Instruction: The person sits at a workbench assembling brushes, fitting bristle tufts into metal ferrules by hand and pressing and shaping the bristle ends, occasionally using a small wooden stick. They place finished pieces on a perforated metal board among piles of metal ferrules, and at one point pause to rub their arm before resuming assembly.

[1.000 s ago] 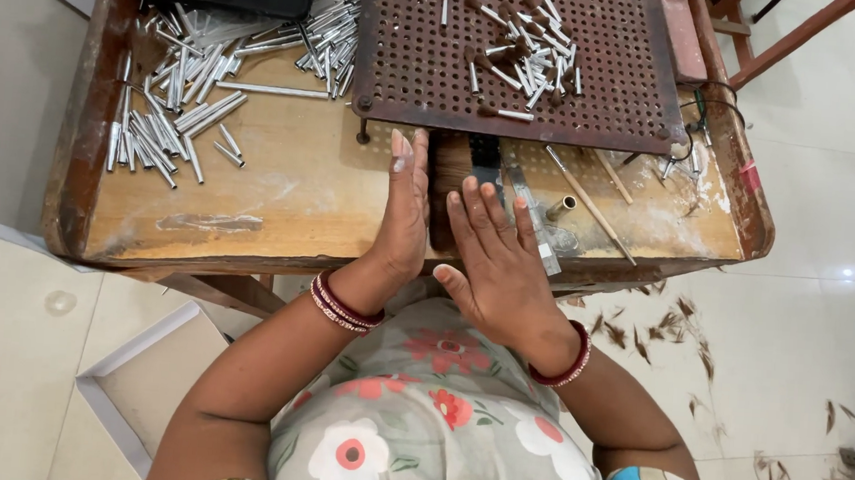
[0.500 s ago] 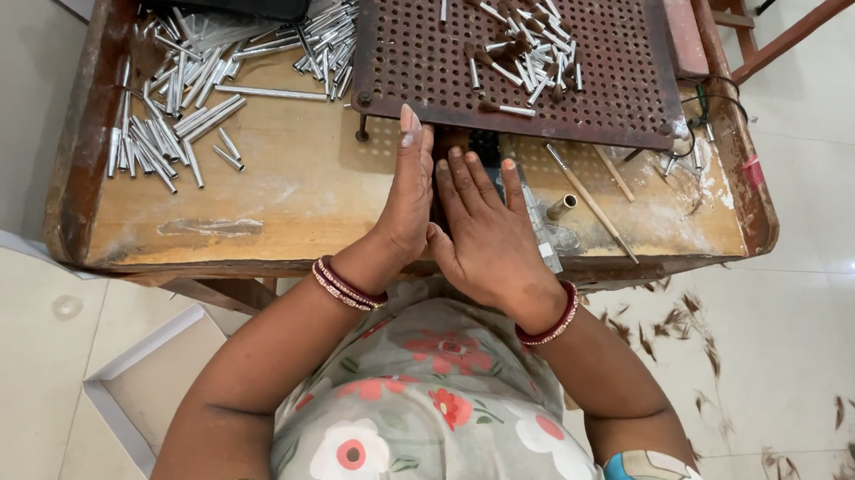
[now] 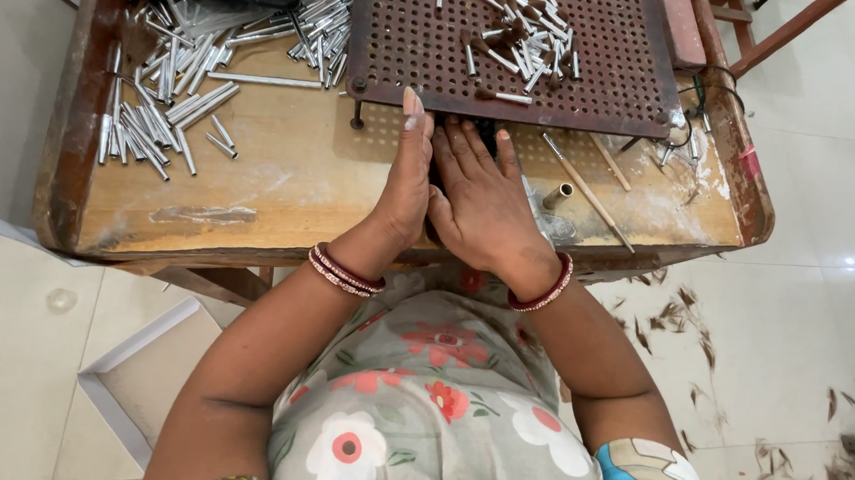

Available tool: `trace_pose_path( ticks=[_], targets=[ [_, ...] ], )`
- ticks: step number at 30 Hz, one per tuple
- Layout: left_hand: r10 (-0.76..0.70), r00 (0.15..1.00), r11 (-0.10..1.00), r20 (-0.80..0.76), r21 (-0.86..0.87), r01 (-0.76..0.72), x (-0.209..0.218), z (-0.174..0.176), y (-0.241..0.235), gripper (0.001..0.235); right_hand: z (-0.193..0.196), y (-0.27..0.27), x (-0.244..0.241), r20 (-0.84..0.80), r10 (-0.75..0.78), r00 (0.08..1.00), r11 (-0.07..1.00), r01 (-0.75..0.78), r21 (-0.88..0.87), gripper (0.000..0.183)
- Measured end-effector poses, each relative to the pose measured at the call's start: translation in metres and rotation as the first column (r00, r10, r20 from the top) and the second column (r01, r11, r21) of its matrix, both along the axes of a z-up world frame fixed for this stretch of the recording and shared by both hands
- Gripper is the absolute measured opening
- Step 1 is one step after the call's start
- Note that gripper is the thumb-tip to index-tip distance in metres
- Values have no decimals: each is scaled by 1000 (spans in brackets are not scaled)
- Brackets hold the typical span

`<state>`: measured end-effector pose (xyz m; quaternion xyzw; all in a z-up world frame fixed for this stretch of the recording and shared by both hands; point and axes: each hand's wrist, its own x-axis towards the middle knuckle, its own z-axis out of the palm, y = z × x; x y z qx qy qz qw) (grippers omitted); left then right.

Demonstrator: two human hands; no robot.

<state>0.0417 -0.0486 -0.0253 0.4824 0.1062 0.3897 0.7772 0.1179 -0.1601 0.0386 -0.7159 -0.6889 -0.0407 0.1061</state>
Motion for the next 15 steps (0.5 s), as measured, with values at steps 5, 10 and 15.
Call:
trace_pose_path(
  ticks=[5, 10, 15],
  targets=[
    [29, 998, 999, -61, 41, -26, -1, -3, 0, 79, 12, -18, 9, -106, 18, 994, 1000, -16, 18, 64],
    [53, 997, 998, 58, -40, -50, -20, -7, -16, 79, -9, -52, 32, -774, 155, 614, 970, 53, 237, 68],
    [53, 998, 998, 41, 25, -54, -16, -10, -31, 79, -29, -33, 20, -912, 363, -191, 928, 168, 334, 68]
  ],
)
